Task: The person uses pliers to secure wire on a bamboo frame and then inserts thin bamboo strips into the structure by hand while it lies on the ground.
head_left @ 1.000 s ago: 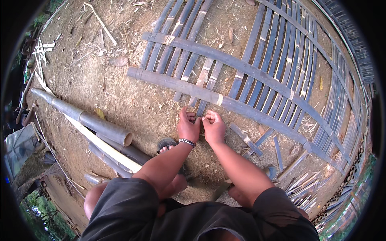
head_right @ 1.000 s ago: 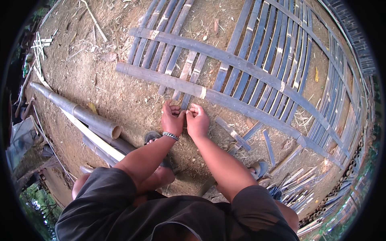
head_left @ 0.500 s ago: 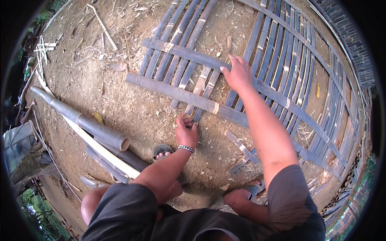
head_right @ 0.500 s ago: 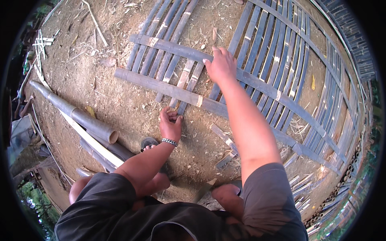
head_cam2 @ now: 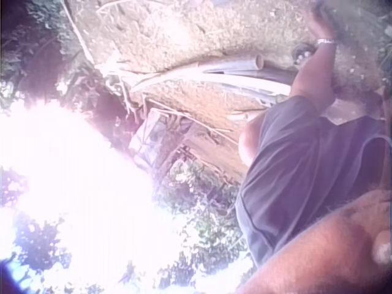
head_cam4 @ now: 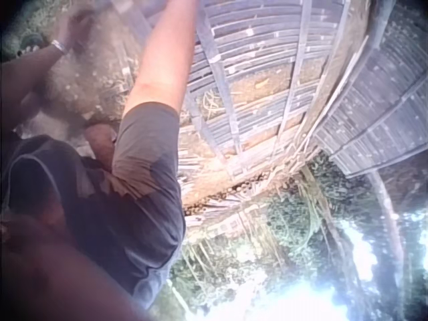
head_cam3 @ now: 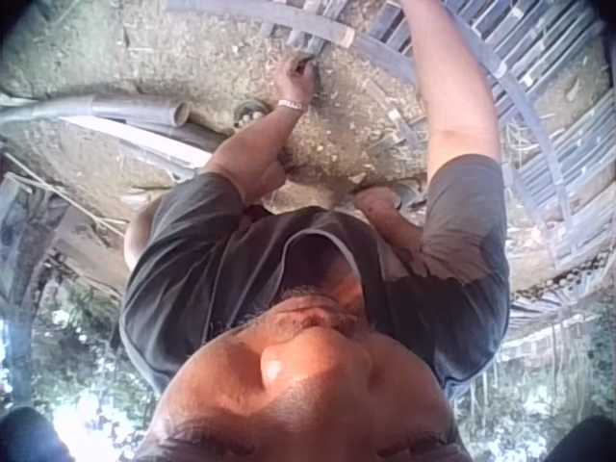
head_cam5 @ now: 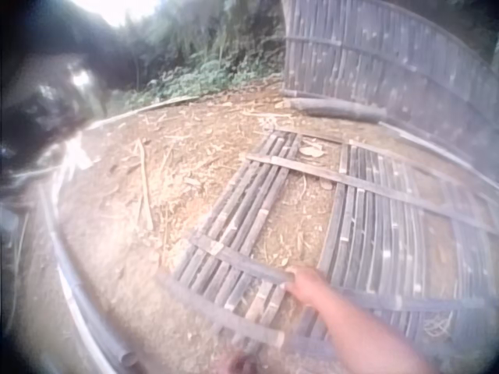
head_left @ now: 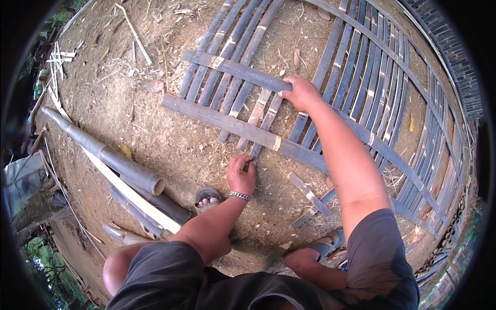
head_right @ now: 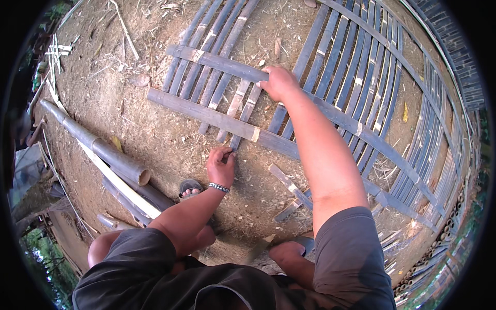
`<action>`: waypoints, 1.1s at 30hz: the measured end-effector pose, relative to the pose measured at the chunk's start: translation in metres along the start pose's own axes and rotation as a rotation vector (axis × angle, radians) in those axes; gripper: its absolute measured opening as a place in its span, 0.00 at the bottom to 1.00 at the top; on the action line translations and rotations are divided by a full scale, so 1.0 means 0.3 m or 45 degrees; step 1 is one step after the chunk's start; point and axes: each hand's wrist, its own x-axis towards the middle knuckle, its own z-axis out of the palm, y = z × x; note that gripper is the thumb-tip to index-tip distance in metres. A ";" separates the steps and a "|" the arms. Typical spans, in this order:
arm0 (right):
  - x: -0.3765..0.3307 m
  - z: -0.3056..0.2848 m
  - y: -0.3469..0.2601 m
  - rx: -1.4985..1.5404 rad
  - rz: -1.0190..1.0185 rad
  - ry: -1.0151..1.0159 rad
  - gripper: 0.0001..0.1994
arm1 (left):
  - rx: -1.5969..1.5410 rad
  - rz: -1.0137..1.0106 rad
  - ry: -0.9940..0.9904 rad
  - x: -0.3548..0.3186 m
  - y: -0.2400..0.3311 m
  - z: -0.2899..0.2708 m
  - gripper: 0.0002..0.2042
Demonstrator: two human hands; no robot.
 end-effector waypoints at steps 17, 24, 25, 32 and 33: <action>-0.014 0.012 0.000 0.000 -0.041 0.088 0.26 | 0.183 -0.004 0.058 0.011 0.044 0.016 0.13; -0.044 0.002 -0.029 -0.043 -0.028 0.119 0.25 | 0.164 -0.060 0.084 0.017 0.047 0.016 0.13; -0.047 0.002 -0.034 -0.052 -0.041 0.134 0.25 | 0.162 -0.073 0.096 0.017 0.048 0.018 0.13; -0.057 0.012 -0.033 -0.016 -0.041 0.136 0.25 | 0.170 -0.113 0.099 0.018 0.049 0.020 0.13; -0.057 0.016 -0.032 -0.021 -0.041 0.147 0.25 | 0.178 -0.115 0.100 0.020 0.055 0.021 0.13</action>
